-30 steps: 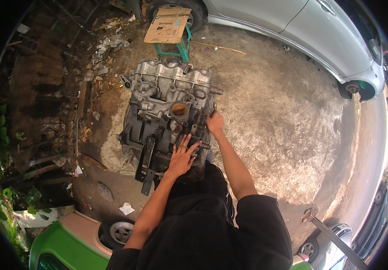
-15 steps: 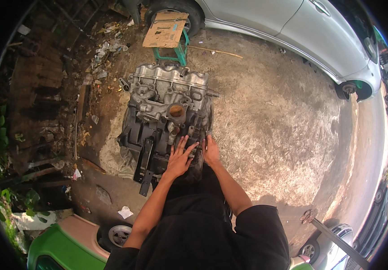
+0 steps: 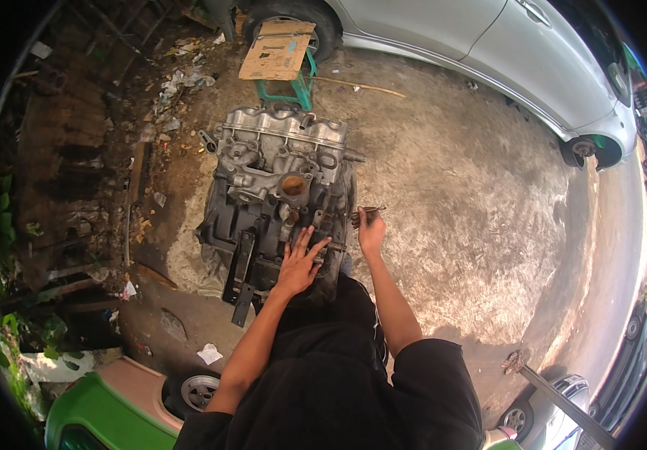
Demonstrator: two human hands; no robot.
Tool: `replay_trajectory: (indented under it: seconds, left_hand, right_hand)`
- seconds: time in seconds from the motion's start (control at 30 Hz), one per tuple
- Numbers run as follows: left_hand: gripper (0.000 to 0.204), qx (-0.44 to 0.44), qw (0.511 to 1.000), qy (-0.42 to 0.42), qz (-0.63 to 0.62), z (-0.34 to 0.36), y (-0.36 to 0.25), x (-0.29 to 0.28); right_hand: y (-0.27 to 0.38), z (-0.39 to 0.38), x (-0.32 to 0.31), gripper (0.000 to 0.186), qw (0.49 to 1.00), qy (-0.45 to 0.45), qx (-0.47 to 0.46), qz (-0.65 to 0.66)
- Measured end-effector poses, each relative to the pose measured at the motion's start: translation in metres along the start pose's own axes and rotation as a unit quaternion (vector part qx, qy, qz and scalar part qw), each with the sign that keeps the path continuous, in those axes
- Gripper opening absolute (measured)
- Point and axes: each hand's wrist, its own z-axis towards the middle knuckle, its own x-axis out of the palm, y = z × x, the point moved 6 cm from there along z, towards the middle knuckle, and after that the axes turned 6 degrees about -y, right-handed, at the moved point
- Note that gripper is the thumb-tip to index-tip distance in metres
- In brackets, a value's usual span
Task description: The person uses a wrench to tighten bolts on a car engine block placed on a stand. The person holds the engine with one hand while turning the wrench with the other, repeatedly adjusting grip and position to access different bolts.
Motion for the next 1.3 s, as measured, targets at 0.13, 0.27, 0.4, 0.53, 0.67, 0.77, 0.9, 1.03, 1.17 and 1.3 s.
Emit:
replay_trajectory:
  seconds: [0.13, 0.27, 0.4, 0.53, 0.67, 0.77, 0.9, 1.03, 1.17, 1.3]
  left_hand:
    - [0.075, -0.004, 1.000, 0.006, -0.001, -0.001, -0.001, 0.000]
    - [0.075, -0.006, 1.000, 0.017, -0.006, 0.000, 0.000, 0.000]
    - [0.075, -0.005, 1.000, 0.018, -0.002, 0.000, -0.001, 0.000]
    - [0.075, -0.011, 1.000, 0.028, 0.005, 0.000, 0.001, 0.003]
    - [0.075, -0.005, 1.000, 0.021, 0.008, 0.000, 0.001, 0.002]
    - [0.074, -0.008, 1.000, 0.027, 0.012, 0.001, 0.001, 0.003]
    - [0.074, -0.009, 1.000, 0.027, 0.011, 0.001, 0.001, 0.004]
    - [0.074, -0.007, 1.000, 0.026, 0.009, 0.000, 0.002, 0.004]
    - [0.074, -0.001, 1.000, 0.014, 0.006, 0.000, 0.002, 0.004]
    - [0.074, 0.000, 1.000, 0.014, 0.003, 0.000, 0.002, 0.004]
  right_hand:
    - [-0.016, 0.021, 0.016, 0.034, 0.995, 0.013, -0.002, -0.094]
    - [-0.055, 0.039, 0.035, 0.038, 0.986, 0.073, 0.135, -0.064]
    - [-0.076, 0.062, 0.051, 0.034, 0.984, 0.095, 0.131, -0.076]
    - [-0.075, 0.069, 0.060, 0.046, 0.969, 0.122, 0.172, -0.132]
    - [-0.052, 0.063, 0.071, 0.036, 0.948, 0.229, 0.199, -0.093]
    - [-0.047, 0.063, 0.077, 0.035, 0.944, 0.228, 0.204, -0.123]
    - [-0.057, 0.070, 0.084, 0.038, 0.933, 0.234, 0.192, -0.193]
    - [-0.070, 0.074, 0.082, 0.047, 0.920, 0.246, 0.195, -0.235]
    - [-0.070, 0.075, 0.083, 0.050, 0.924, 0.247, 0.172, -0.237]
    - [-0.074, 0.078, 0.085, 0.051, 0.925, 0.236, 0.158, -0.254]
